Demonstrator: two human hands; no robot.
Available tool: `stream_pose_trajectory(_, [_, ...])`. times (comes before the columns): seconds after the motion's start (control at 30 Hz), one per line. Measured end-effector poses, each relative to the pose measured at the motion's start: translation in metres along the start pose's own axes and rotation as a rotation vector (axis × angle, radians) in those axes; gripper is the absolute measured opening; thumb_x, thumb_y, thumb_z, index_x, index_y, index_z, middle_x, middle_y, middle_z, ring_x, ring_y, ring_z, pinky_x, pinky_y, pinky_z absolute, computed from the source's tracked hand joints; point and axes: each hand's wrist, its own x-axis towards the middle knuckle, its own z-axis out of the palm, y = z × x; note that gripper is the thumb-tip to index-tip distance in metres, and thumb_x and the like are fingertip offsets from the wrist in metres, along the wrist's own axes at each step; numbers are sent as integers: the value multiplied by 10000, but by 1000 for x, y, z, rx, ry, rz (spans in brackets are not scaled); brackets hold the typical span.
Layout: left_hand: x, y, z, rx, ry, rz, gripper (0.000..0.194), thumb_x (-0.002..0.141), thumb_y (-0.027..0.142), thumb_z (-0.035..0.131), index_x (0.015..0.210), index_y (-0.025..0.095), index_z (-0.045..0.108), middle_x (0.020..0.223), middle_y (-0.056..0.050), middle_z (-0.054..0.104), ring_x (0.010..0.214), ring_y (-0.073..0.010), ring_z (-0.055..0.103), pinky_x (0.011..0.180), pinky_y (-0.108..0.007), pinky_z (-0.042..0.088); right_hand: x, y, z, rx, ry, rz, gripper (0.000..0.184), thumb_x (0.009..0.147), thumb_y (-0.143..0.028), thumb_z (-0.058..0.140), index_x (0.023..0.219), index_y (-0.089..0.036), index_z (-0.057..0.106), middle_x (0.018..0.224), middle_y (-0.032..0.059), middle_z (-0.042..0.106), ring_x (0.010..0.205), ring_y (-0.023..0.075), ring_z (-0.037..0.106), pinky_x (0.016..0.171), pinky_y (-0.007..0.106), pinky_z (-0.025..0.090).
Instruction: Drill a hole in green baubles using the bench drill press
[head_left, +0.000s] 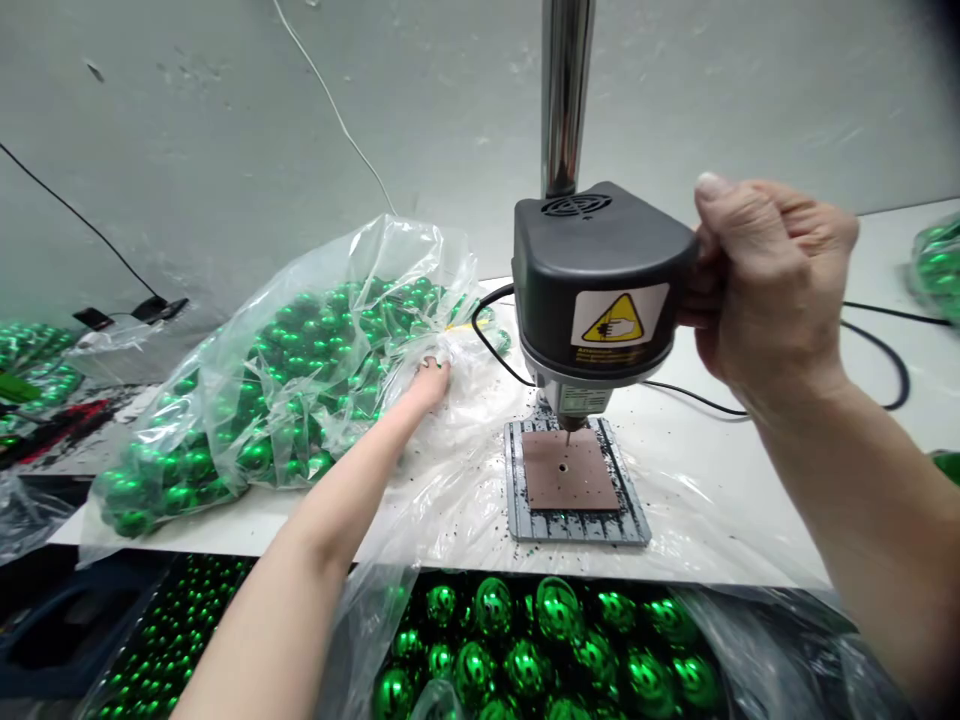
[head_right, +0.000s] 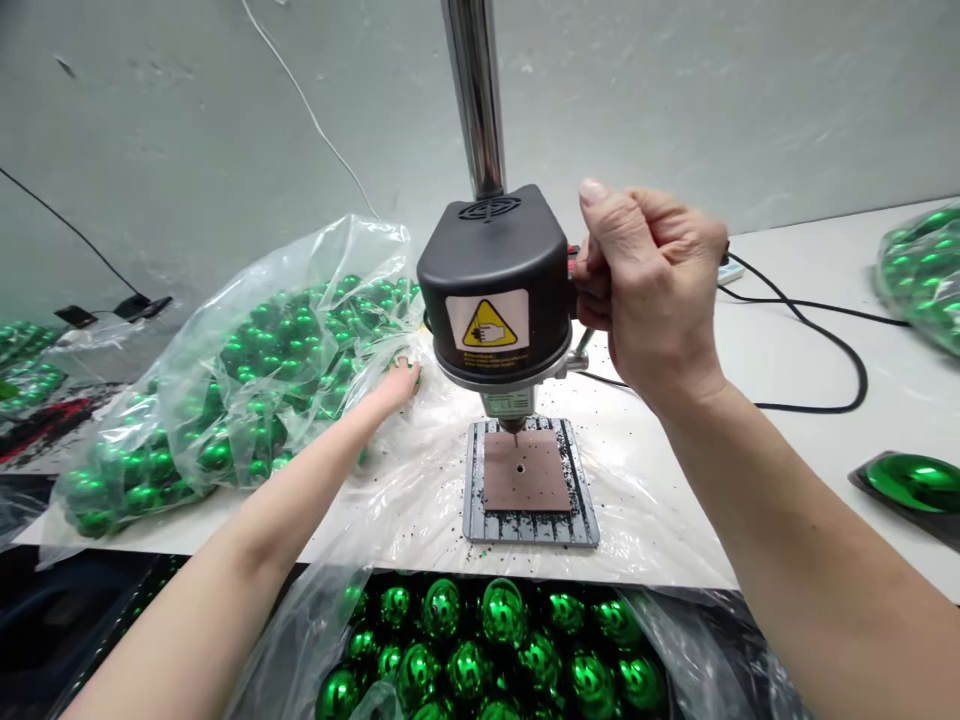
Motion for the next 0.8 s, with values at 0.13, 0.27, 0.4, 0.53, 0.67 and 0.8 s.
stream_pose_trajectory(0.13, [-54, -2, -17, -140, 44, 47, 361, 822, 215, 649, 1180, 165, 657, 1207, -161, 624, 1122, -306, 621, 959, -403, 491, 0, 2, 0, 22, 3, 22, 499, 808, -346, 797, 494, -195, 439, 424, -57, 395, 300, 39, 287, 241, 199, 131])
stream_pose_trajectory(0.27, [-108, 16, -36, -987, 55, -6, 520, 851, 434, 661, 1309, 204, 569, 1114, -99, 670, 938, -214, 674, 747, -321, 552, 1, 5, 1, 33, 3, 15, 519, 781, -400, 818, 502, -212, 423, 432, -56, 386, 315, 46, 261, 261, 224, 108])
stream_pose_trajectory(0.4, [-149, 51, -41, -1507, -224, -126, 426, 842, 470, 685, 1152, 186, 619, 1115, -134, 716, 832, -194, 695, 670, -299, 556, 3, 7, 0, 43, 0, 5, 523, 759, -467, 827, 521, -228, 428, 429, -62, 383, 316, 54, 250, 274, 249, 108])
stream_pose_trajectory(0.53, [-172, 82, -29, -1700, -460, -245, 402, 863, 535, 681, 997, 160, 630, 977, -127, 735, 767, -190, 686, 713, -335, 582, 4, 6, -3, -16, -34, 43, 537, 785, -554, 783, 555, -232, 420, 472, -54, 414, 346, 65, 295, 288, 253, 184])
stream_pose_trajectory(0.67, [-178, 97, -12, -1656, -397, -240, 433, 743, 463, 831, 960, 163, 606, 892, -51, 697, 782, -183, 673, 748, -353, 576, 4, 5, -3, -55, -48, 58, 576, 808, -643, 723, 577, -237, 385, 490, -52, 398, 386, 78, 307, 315, 259, 225])
stream_pose_trajectory(0.8, [-173, 100, 4, -1322, -176, -30, 541, 657, 332, 902, 1084, 163, 616, 972, -42, 696, 879, -169, 642, 798, -304, 517, 5, 6, -2, -42, -44, 45, 613, 777, -719, 703, 578, -242, 374, 491, -61, 368, 392, 75, 279, 311, 260, 209])
